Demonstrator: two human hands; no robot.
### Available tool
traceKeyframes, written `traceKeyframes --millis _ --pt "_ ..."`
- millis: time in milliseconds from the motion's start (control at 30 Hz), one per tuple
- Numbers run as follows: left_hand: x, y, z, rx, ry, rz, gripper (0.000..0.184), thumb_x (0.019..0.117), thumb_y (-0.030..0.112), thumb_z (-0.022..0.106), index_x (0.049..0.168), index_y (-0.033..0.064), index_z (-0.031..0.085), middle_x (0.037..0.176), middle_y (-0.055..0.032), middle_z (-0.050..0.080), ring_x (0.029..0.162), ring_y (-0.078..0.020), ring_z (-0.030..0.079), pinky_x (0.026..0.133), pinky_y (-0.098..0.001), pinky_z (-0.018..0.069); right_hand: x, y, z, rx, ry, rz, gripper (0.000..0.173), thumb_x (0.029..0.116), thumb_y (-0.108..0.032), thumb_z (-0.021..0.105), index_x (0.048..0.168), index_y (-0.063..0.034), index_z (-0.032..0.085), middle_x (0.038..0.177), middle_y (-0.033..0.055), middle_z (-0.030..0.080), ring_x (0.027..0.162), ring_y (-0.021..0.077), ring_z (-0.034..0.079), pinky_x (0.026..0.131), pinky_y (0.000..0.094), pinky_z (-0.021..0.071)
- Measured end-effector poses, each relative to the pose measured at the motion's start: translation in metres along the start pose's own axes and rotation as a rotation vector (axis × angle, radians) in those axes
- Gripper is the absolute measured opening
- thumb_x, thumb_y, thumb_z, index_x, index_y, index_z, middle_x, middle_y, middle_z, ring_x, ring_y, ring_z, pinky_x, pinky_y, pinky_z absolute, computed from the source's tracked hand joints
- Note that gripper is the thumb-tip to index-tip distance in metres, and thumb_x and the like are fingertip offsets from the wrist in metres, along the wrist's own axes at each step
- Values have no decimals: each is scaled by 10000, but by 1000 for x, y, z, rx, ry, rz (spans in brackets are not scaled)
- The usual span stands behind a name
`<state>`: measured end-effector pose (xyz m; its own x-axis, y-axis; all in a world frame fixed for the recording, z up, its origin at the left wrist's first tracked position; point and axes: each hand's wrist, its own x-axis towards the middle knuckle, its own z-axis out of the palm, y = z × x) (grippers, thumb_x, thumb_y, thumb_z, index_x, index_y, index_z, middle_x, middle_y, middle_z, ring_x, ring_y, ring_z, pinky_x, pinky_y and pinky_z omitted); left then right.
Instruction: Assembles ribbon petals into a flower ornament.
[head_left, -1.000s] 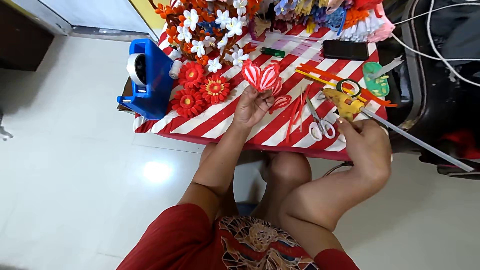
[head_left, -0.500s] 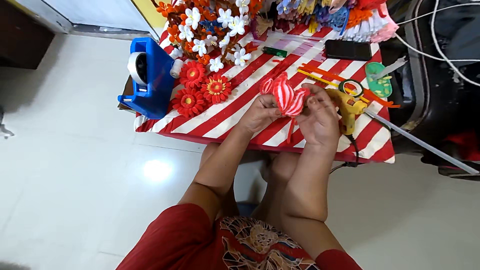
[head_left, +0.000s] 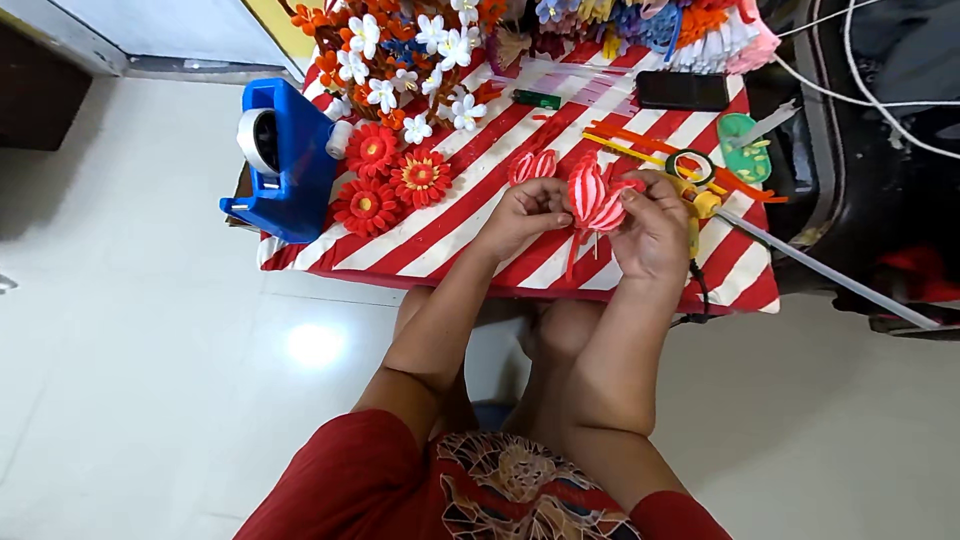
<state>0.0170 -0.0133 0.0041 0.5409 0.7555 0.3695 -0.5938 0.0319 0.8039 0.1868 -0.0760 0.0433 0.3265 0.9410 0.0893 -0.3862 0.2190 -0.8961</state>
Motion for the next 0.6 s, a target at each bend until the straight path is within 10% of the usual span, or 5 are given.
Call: traceKeyframes --millis 167,600 --pt "1 8 -7 -22 -3 -108 414 899 110 643 1300 41 563 1003 42 714 847 -46 663 760 -243 561 -1 -1 0 -155 -10 -19 219 921 6 574 1082 -133 630 876 -64 686 756 27 671 703 218 593" --pt "5 22 -7 395 38 -130 268 909 60 661 1164 -20 641 894 40 655 831 -32 627 784 -231 543 -7 -2 16 -535 -226 42 288 839 54 701 1047 -69 543 789 -44 630 662 -4 616 599 172 542"
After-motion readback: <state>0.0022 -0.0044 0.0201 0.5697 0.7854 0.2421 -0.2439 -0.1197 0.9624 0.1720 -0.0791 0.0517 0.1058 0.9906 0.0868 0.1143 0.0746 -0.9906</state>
